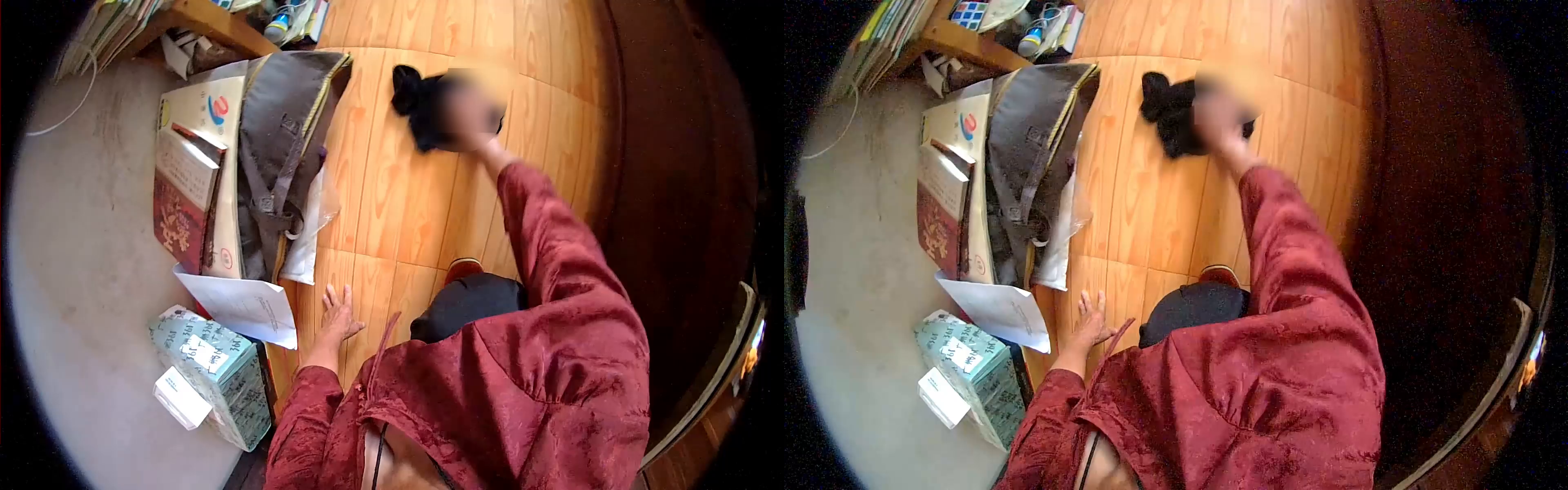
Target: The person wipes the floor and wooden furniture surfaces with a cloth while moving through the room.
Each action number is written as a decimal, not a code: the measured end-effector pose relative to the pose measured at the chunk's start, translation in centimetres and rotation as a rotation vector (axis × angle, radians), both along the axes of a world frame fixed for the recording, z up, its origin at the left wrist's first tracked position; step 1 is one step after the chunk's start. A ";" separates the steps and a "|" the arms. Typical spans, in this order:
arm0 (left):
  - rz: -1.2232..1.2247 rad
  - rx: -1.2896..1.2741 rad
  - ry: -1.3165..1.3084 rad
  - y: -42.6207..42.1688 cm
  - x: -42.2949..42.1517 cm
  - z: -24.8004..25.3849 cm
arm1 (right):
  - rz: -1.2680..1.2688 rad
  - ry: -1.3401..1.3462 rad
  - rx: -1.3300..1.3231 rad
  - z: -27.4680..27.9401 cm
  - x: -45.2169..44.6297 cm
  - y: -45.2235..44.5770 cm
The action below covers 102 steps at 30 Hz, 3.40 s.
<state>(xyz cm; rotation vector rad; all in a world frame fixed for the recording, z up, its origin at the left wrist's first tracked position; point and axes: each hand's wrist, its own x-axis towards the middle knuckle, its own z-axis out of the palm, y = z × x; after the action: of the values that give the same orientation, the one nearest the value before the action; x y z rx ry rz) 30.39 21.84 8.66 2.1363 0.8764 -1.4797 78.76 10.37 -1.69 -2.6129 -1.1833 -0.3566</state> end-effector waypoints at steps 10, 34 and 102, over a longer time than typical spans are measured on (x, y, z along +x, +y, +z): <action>-0.001 -0.014 -0.005 -0.1 0.0 0.5 | 0.208 0.358 0.429 9.9 -1.1 5.9; -0.004 -0.052 0.040 0.7 0.6 0.2 | 0.095 0.224 0.027 0.7 5.5 20.1; -0.127 -0.069 -0.030 2.4 26.9 -0.9 | 0.401 0.273 0.250 2.4 -7.0 -3.0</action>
<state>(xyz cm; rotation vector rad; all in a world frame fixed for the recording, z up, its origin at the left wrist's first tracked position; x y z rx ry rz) 57.31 24.19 7.76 2.1928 0.6804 -1.5110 71.78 7.41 0.68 -2.0710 -1.4171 -0.0584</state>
